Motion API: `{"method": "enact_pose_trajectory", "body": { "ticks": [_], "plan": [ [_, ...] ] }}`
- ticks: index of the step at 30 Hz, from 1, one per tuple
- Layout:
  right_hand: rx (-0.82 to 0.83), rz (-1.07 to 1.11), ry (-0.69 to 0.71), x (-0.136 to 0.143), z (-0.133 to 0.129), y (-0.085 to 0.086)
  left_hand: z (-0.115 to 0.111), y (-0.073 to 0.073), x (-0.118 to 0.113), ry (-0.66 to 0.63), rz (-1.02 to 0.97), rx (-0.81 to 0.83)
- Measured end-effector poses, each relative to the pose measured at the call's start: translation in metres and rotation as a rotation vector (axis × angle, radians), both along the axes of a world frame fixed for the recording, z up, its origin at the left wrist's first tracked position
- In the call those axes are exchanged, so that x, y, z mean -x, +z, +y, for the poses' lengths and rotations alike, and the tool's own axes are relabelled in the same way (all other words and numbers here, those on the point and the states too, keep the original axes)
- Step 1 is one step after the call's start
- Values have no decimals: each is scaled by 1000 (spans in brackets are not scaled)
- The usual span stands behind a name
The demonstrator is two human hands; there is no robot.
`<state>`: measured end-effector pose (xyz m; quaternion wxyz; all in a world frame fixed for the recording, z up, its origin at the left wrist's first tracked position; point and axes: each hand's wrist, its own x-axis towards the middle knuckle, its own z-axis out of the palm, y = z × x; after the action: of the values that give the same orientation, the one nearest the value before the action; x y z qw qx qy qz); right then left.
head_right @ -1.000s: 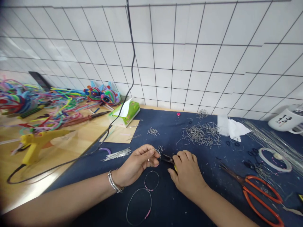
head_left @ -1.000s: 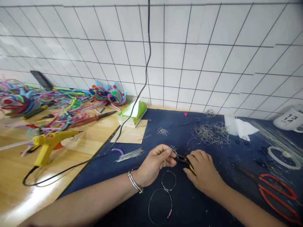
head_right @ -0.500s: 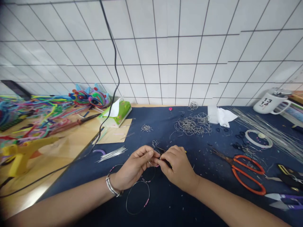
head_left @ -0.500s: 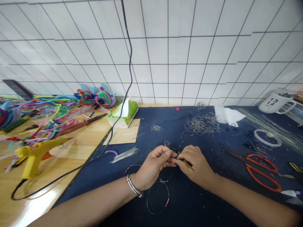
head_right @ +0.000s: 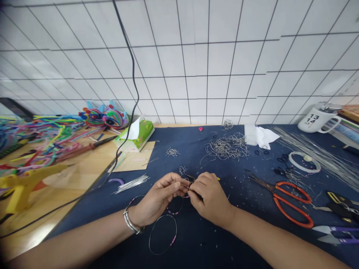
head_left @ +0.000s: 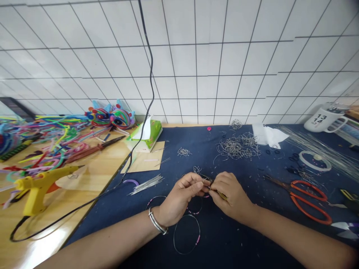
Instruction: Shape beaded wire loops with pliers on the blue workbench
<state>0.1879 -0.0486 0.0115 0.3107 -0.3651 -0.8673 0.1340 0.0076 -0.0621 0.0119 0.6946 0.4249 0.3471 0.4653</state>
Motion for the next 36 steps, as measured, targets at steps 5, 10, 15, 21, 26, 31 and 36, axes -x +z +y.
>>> {"method": "enact_pose_trajectory", "body": {
  "ticks": [5,10,15,21,26,31,36],
  "plan": [
    [2,13,4,0,0,-1,0,-1,-1,2,-11,-1],
    [62,72,-10,2,1,-1,2,-1,2,20,4,-7],
    [84,78,-24,2,1,1,4,-1,6,35,2,-12],
    [83,108,-9,1,2,1,5,-2,6,47,-4,-13],
    [110,105,-19,1,1,2,5,-4,7,68,-3,-30],
    [112,119,-32,2,1,3,6,-7,9,52,-26,-46],
    [101,124,-27,1,1,3,6,-5,9,-13,-20,-51]
  ]
}}
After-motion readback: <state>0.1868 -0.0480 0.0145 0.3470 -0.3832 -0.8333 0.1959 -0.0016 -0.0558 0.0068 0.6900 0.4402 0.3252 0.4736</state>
